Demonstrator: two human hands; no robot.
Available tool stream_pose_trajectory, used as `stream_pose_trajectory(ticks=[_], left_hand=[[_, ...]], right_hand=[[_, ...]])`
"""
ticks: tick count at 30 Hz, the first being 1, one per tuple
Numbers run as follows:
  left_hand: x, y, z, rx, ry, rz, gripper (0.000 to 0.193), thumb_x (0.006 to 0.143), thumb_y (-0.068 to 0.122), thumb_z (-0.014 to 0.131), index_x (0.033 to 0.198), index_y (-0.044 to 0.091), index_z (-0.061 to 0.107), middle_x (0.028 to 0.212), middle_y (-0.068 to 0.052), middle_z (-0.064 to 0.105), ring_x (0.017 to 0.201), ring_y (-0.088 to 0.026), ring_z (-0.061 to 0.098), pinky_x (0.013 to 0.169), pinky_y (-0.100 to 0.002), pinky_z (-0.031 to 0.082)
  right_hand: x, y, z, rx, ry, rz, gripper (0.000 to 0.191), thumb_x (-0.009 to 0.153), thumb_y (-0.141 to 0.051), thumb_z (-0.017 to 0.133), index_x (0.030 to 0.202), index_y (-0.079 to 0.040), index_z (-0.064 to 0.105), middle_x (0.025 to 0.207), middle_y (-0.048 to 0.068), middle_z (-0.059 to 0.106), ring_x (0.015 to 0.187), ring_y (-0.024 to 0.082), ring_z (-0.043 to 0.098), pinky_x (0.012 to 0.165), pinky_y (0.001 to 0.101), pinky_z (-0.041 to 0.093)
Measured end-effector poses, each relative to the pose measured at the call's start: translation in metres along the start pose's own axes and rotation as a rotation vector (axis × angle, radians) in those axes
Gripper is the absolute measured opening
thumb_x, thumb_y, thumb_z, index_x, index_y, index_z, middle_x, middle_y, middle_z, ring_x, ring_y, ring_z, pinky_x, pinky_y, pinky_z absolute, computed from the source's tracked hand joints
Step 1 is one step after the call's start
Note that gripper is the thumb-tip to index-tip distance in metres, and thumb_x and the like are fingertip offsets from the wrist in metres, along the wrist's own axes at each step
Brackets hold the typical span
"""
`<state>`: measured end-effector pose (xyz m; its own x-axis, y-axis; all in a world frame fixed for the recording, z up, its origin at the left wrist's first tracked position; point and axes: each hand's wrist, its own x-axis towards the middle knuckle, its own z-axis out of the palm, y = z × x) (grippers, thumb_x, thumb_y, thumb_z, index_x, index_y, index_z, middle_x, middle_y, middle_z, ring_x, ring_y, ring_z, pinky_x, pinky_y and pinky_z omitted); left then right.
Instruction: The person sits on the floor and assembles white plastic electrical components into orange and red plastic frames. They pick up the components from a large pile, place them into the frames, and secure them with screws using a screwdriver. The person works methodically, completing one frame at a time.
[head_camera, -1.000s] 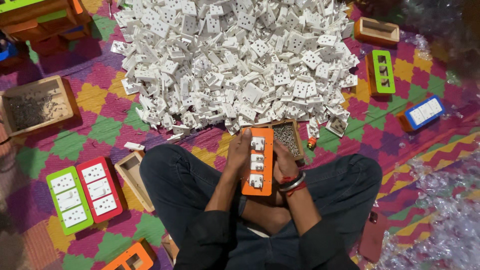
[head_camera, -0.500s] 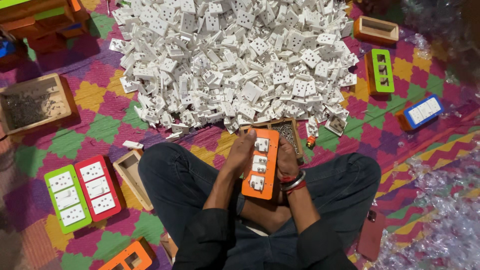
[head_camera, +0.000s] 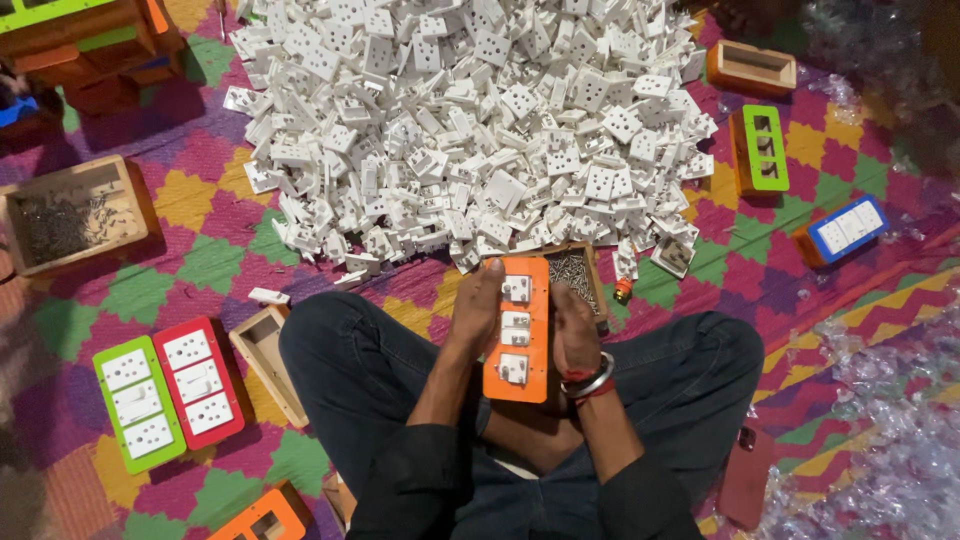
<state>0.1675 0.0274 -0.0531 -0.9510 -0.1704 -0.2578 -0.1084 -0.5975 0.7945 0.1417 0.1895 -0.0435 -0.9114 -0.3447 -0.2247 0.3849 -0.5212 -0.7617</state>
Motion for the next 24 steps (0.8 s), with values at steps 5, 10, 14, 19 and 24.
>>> stream_pose_trajectory(ticks=[5,10,14,19,24], left_hand=[[0.001,0.004,0.0,0.299,0.062,0.118,0.045,0.111,0.042,0.053,0.096,0.001,0.065,0.074,0.002,0.055,0.066,-0.007,0.047,0.056,-0.026,0.039],[-0.001,0.007,0.007,0.07,-0.054,0.013,0.042,0.106,0.042,0.049,0.099,0.003,0.066,0.078,0.005,0.062,0.067,-0.005,0.053,0.059,-0.025,0.044],[0.0,0.007,0.003,0.162,0.04,0.075,0.045,0.11,0.041,0.049,0.1,0.001,0.068,0.078,0.002,0.059,0.067,-0.006,0.05,0.058,-0.026,0.042],[0.012,0.01,-0.021,-0.141,0.133,-0.037,0.044,0.109,0.036,0.043,0.104,-0.001,0.065,0.086,-0.009,0.071,0.072,-0.017,0.068,0.065,-0.032,0.058],[0.019,0.005,-0.035,-0.655,-0.03,-0.125,0.034,0.104,0.022,0.046,0.122,-0.002,0.061,0.1,-0.012,0.072,0.084,-0.021,0.072,0.076,-0.037,0.061]], right_hand=[[0.002,0.0,0.001,-0.099,-0.067,0.019,0.027,0.102,-0.021,0.064,0.116,0.002,0.069,0.108,0.01,0.075,0.095,0.016,0.072,0.085,0.0304,0.058],[0.003,0.009,0.0,0.055,-0.046,-0.001,0.02,0.104,-0.019,0.067,0.111,0.0,0.068,0.107,0.01,0.075,0.093,0.017,0.072,0.083,0.033,0.059],[0.009,0.009,-0.006,-0.139,0.022,0.085,0.041,0.104,-0.036,0.056,0.113,0.001,0.072,0.102,0.013,0.076,0.086,0.019,0.073,0.075,0.0326,0.06],[0.046,0.035,-0.014,-1.12,-0.14,-0.079,0.035,0.092,-0.022,0.067,0.121,-0.001,0.067,0.109,0.012,0.075,0.096,0.023,0.072,0.08,0.0347,0.059],[0.051,0.054,-0.008,-1.303,-0.257,-0.088,0.033,0.093,-0.023,0.067,0.12,-0.005,0.068,0.106,0.013,0.074,0.096,0.025,0.072,0.08,0.0366,0.059]])
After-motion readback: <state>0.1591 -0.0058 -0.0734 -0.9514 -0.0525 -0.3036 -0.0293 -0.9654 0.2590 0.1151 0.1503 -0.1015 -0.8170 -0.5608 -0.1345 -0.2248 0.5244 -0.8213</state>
